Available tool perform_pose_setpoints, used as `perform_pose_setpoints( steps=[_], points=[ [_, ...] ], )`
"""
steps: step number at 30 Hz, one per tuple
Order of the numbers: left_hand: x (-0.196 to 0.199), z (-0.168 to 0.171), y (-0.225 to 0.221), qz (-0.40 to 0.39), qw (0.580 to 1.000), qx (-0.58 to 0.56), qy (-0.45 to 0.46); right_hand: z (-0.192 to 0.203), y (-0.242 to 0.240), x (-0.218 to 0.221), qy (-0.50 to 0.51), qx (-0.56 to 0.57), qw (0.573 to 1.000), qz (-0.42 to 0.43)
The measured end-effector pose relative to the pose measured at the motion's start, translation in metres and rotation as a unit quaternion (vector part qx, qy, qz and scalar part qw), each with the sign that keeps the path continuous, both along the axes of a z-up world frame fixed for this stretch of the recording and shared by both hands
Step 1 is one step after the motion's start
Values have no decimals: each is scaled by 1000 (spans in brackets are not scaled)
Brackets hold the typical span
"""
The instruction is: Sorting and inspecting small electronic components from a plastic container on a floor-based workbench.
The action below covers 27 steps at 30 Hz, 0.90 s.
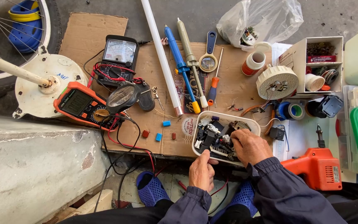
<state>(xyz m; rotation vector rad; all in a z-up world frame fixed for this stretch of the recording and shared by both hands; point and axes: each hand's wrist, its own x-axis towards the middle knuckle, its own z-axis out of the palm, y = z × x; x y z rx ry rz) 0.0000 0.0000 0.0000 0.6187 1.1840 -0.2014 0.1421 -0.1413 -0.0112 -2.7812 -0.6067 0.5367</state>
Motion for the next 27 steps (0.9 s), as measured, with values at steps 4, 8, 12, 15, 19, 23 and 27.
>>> perform_pose_setpoints(
  steps=[4,8,12,15,19,23,27],
  points=[
    [0,-1,0,0,1000,-5,-1,9,3,-5,-16,61,998,8],
    [0,4,2,-4,1000,-1,-1,18,15,-5,-9,75,996,56],
    [1,5,3,-9,1000,-3,5,-3,20,-5,-19,58,992,112],
    [2,9,4,-13,1000,-1,7,-4,24,-5,-17,49,994,101],
    [1,5,4,-17,1000,-3,6,16,25,-6,1,121,992,18],
    [0,-1,2,-8,1000,-6,1,30,14,3,244,334,876,-247],
    [-1,-2,1,0,1000,-8,-2,37,8,5,354,474,722,-359]
  ],
)
